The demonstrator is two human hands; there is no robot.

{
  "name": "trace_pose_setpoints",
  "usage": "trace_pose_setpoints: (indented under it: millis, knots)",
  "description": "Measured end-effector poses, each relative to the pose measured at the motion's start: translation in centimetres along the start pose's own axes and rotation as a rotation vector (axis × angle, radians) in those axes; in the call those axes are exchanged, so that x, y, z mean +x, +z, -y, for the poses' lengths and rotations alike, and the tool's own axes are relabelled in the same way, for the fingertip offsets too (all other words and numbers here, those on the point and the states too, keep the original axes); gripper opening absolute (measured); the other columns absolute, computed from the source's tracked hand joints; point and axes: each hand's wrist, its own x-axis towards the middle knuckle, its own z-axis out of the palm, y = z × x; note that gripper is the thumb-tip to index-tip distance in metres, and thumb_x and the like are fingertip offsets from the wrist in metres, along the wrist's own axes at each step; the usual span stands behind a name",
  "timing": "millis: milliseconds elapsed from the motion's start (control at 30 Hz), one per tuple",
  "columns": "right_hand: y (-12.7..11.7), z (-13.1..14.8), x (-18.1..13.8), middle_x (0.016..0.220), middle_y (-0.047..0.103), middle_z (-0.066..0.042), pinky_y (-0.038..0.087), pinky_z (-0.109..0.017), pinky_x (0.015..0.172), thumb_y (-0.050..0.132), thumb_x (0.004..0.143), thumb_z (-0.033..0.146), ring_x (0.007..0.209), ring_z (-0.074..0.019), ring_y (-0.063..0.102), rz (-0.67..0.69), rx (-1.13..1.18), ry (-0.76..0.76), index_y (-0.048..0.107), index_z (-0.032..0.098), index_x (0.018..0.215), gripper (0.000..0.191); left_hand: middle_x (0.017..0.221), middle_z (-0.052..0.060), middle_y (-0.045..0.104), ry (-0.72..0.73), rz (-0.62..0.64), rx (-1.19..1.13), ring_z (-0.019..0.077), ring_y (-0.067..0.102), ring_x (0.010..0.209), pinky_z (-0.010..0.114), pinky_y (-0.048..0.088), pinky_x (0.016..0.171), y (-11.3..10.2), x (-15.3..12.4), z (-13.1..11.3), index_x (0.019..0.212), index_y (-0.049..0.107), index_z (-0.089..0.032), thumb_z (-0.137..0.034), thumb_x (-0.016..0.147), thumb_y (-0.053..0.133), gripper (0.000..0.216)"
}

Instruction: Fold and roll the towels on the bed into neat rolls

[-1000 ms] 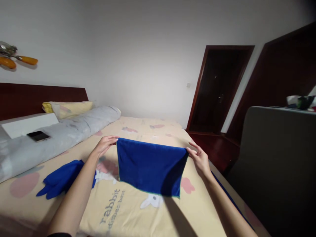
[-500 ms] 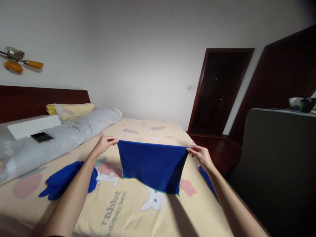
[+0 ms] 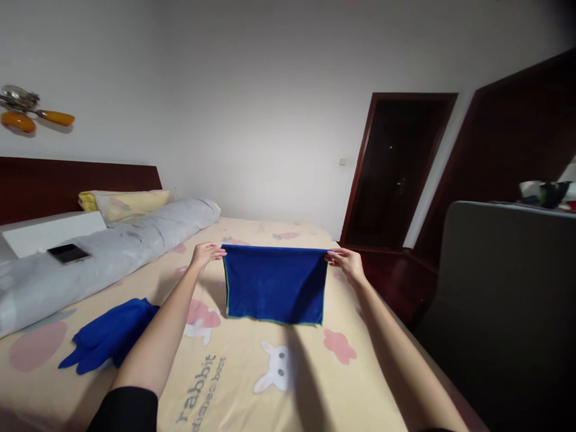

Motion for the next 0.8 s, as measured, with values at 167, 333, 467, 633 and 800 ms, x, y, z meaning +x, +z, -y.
trace_pose_setpoints:
  millis: [167,333,467,633,800]
  knots:
    - [-1.0,-0.3,-1.2,0.078,0.074,-0.010,0.058,-0.034,0.070,0.080,0.055,0.060,0.075,-0.0231,0.071,-0.002,0.021,-0.056,0.071,0.013,0.085,0.057,0.083,0.014,0.076,0.060,-0.035,-0.035,0.0287,0.073,0.084,0.040,0.058,0.078,-0.4,-0.3,0.2,0.085,0.065,-0.012,-0.063,0.059,0.076,0.058]
    - [-3.3,-2.6,-7.2,0.074,0.074,-0.010,0.056,-0.034,0.066,0.081,0.058,0.053,0.066,-0.0207,0.067,0.129,-0.067,0.010,0.074,0.011,0.081,0.048,0.073,0.012,0.075,-0.011,0.002,0.033,0.0275,0.072,0.072,0.041,0.057,0.073,-1.7,-7.2,3.6,0.078,0.071,-0.013,-0.066,0.049,0.078,0.061]
    - [-5.1,-6.2,-13.7,0.070,0.073,-0.009,0.054,-0.033,0.064,0.076,0.062,0.055,0.065,-0.0212,0.066,0.283,-0.192,0.112,0.075,0.013,0.078,0.044,0.065,0.008,0.074,-0.108,0.119,0.136,0.0249,0.068,0.064,0.036,0.055,0.066,-2.7,-15.6,7.6,0.065,0.074,-0.017,-0.059,0.055,0.077,0.043]
    - [-6.3,-10.5,-21.7,0.065,0.071,-0.006,0.051,-0.032,0.062,0.069,0.067,0.058,0.062,-0.0222,0.065,0.436,-0.250,0.288,0.074,0.016,0.074,0.043,0.074,0.005,0.075,-0.330,0.320,0.379,0.0247,0.067,0.073,0.031,0.052,0.067,-3.5,-23.5,11.3,0.075,0.078,-0.020,-0.057,0.066,0.065,0.040]
    - [-6.9,-13.2,-27.0,0.070,0.072,-0.006,0.051,-0.033,0.064,0.064,0.069,0.056,0.069,-0.0261,0.067,0.423,-0.356,0.323,0.075,0.020,0.072,0.038,0.077,0.005,0.071,-0.258,0.302,0.534,0.0239,0.067,0.080,0.029,0.052,0.072,-4.1,-26.6,12.3,0.075,0.079,-0.022,-0.061,0.068,0.064,0.042]
